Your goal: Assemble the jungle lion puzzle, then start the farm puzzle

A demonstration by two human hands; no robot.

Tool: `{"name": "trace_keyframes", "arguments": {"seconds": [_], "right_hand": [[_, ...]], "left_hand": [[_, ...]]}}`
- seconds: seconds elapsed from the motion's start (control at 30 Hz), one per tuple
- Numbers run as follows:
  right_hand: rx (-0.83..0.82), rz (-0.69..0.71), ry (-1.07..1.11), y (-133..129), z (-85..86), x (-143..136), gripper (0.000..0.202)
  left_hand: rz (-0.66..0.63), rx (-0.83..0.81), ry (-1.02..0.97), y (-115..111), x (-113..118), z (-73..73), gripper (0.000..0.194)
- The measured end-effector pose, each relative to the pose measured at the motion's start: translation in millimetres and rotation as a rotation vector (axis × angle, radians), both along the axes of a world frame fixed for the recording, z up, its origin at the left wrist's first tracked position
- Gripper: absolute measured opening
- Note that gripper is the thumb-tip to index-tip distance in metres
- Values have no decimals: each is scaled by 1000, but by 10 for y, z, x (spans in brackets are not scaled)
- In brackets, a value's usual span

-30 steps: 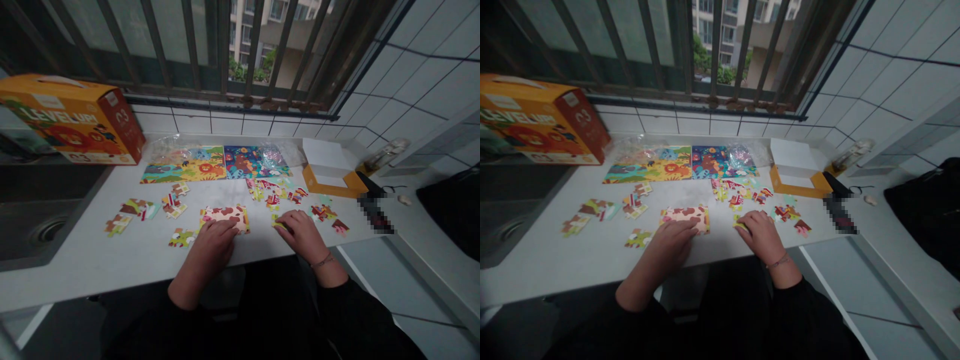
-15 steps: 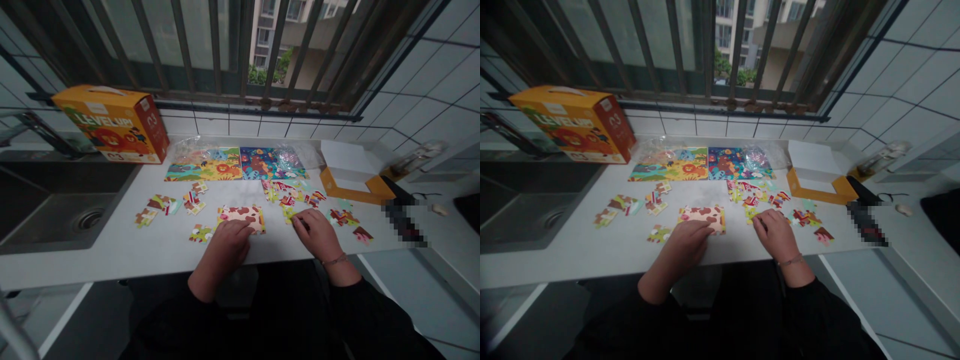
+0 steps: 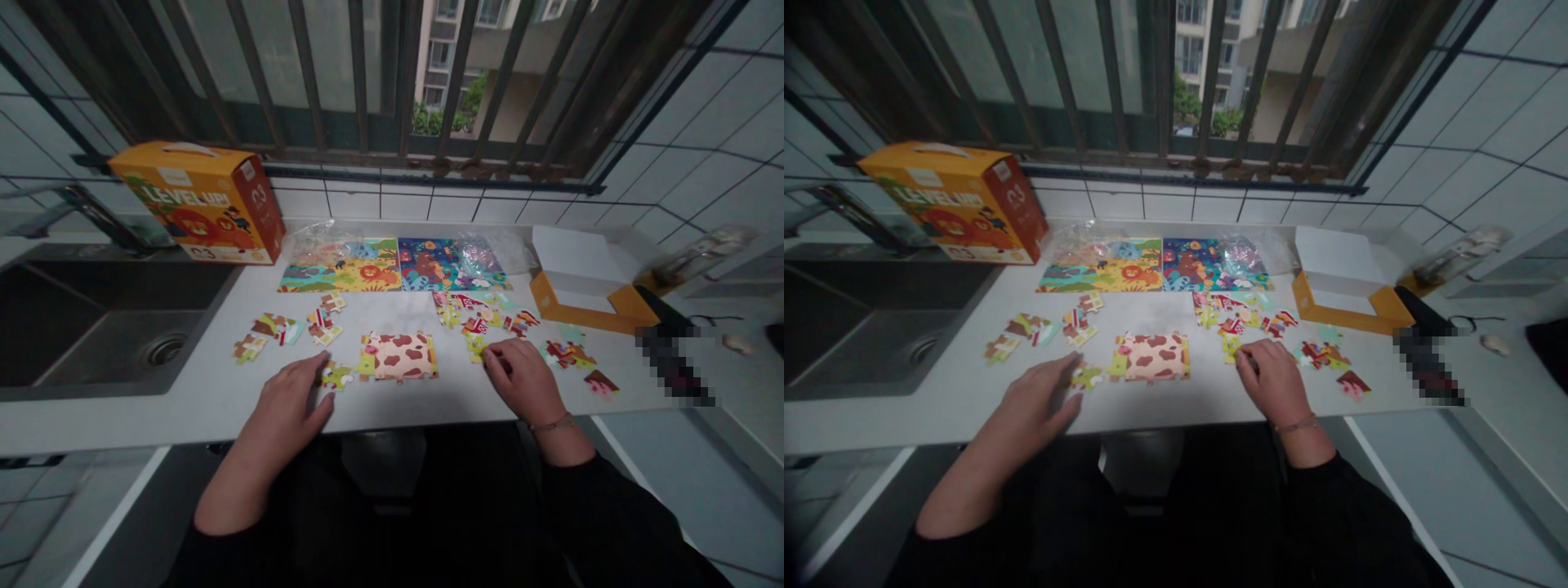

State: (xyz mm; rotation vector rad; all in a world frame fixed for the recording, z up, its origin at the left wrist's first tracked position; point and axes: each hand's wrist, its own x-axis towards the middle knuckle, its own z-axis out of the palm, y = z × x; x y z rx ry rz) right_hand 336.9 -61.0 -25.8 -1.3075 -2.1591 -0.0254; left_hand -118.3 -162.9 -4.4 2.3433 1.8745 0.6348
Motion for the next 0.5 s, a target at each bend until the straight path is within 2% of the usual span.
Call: {"name": "trace_keyframes", "arguments": {"seconds": [0.17,0.37,0.5], "right_hand": [[-9,-6,-5,-4,11,-7,24],[-18,-7,-6,-13,14,-5,24],[-29,-6,-13,-6,27,-10,24]], "left_hand": [[-11,-31,-69,61,-66,-15,48],[-76,-13,-111,72,-118,50,43],[-135,39,-145,52,28,146,36]]}}
